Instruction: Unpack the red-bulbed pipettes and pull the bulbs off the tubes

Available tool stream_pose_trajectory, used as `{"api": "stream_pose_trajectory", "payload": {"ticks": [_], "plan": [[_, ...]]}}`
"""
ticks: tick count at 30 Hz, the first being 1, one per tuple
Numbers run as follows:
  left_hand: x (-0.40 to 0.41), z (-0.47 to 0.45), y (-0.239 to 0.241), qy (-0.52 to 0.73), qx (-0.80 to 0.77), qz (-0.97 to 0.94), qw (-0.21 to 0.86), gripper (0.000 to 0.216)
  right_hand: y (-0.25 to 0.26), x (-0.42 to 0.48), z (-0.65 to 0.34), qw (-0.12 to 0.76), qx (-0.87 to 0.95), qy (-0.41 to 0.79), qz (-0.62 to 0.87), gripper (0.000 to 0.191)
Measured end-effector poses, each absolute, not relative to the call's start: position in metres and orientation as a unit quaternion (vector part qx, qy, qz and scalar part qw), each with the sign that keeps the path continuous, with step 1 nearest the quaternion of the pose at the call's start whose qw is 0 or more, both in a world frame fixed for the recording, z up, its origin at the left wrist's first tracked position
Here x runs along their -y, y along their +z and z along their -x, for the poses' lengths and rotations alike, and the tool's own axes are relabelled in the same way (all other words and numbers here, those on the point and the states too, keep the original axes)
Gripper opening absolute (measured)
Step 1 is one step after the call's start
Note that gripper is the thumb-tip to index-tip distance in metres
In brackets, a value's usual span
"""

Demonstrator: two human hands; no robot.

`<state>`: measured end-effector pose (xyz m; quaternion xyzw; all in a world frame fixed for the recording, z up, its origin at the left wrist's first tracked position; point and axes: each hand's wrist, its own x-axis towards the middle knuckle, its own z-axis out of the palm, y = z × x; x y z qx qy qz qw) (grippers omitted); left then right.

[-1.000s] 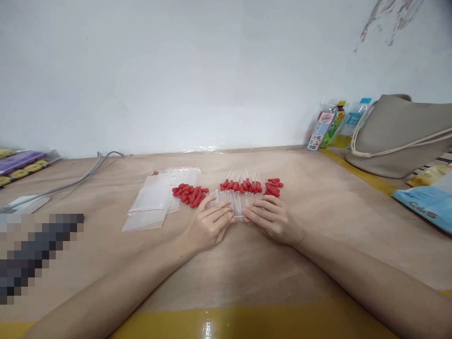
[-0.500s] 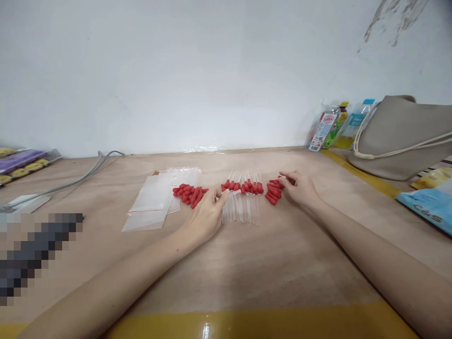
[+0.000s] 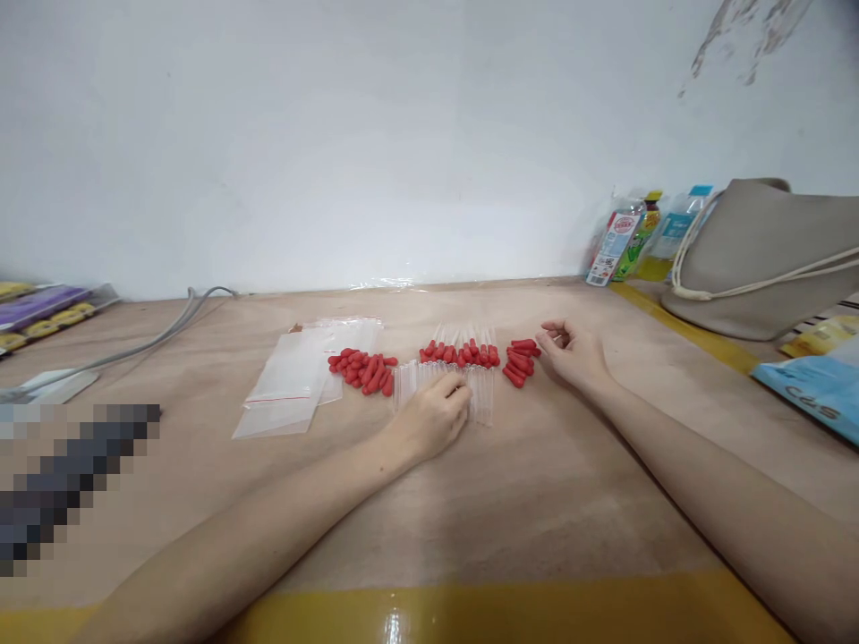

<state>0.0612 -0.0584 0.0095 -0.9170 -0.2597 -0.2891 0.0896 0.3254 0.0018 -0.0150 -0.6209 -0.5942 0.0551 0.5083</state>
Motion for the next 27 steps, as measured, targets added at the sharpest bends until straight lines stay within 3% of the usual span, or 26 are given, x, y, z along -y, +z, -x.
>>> {"api": "stream_pose_trajectory", "payload": {"ticks": [5,13,27], "plan": [[0.064,-0.066,0.005,-0.294,0.264,0.919,0.013,0.016,-0.010,0.004,-0.323,0.519,0.578,0.024,0.629,0.025],[0.066,-0.065,0.007,-0.285,0.253,0.924,-0.007,0.043,-0.002,0.016,-0.305,0.497,0.641,-0.039,0.584,0.021],[0.059,-0.074,0.016,-0.241,0.309,0.913,0.110,0.061,0.023,0.023,-0.274,0.240,0.792,-0.076,0.557,0.027]]}}
